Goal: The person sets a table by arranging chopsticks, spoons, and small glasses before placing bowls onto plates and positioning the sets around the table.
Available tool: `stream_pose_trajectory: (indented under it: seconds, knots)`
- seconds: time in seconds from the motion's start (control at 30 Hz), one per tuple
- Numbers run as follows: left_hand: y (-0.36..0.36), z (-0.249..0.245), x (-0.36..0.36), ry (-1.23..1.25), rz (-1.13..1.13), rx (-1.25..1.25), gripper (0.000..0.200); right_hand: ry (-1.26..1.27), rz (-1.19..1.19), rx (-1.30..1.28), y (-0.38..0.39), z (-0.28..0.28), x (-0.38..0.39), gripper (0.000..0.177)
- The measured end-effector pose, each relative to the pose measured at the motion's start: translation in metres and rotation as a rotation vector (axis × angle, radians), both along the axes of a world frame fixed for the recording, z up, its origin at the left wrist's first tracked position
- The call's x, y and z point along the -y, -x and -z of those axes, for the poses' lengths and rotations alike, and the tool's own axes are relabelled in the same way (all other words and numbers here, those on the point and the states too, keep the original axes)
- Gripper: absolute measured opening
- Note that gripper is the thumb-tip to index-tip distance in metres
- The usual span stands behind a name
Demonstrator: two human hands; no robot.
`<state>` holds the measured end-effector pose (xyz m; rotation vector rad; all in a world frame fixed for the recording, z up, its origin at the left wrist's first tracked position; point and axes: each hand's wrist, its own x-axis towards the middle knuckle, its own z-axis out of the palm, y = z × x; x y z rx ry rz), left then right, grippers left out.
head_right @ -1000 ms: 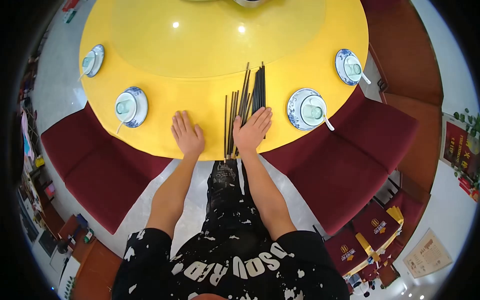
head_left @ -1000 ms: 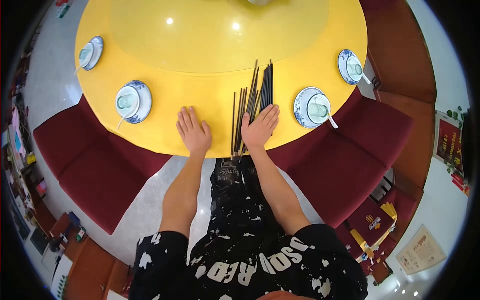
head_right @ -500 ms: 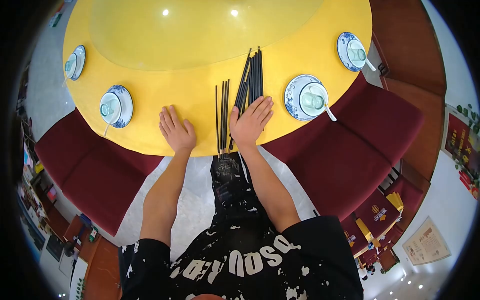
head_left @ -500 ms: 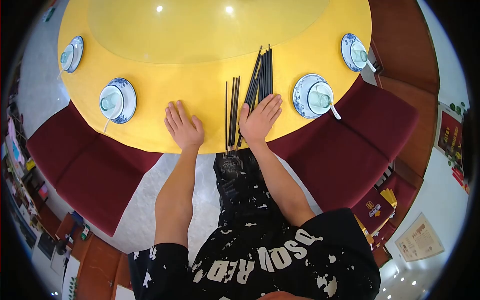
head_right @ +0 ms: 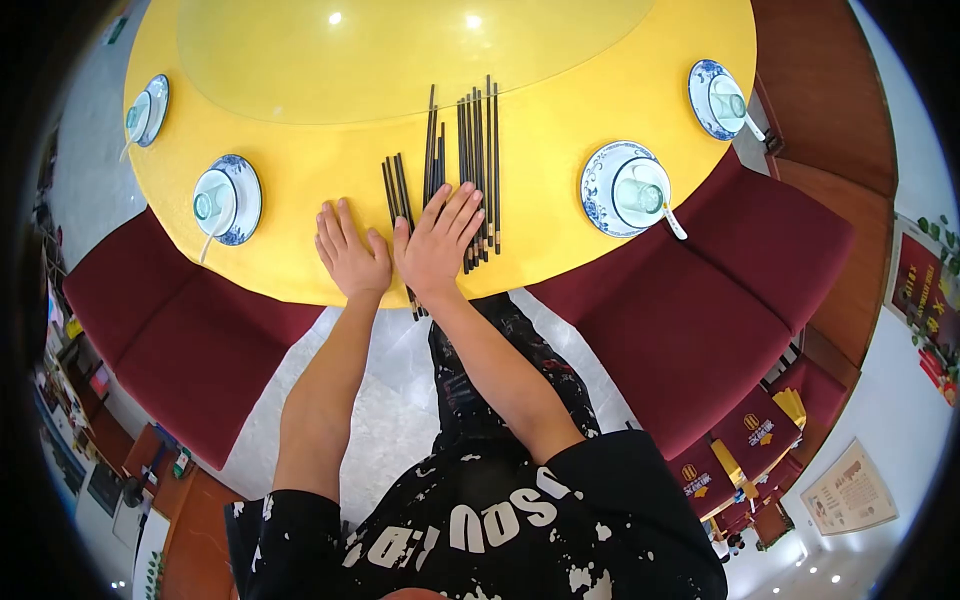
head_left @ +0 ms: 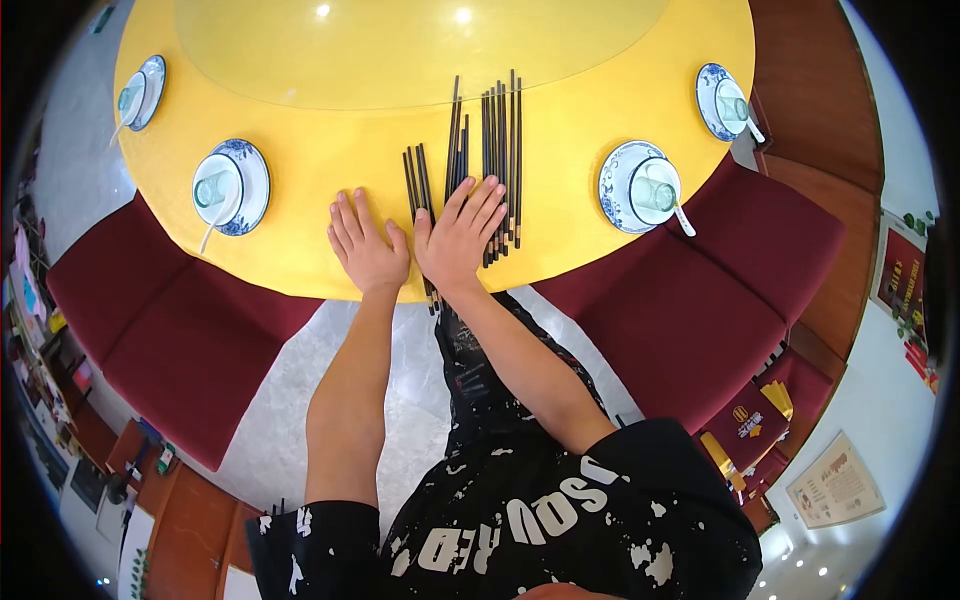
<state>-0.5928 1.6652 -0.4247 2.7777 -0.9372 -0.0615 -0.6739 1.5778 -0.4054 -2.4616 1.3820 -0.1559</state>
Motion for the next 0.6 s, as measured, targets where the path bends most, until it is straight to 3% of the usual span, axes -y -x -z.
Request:
stream_pose_trajectory:
  seconds: [0.6]
  knots:
    - [-0.003, -0.002, -0.003, 0.004, -0.013, -0.043, 0.069, -0.017, -0.005, -0.043, 0.061, -0.001, 0.043, 0.077]
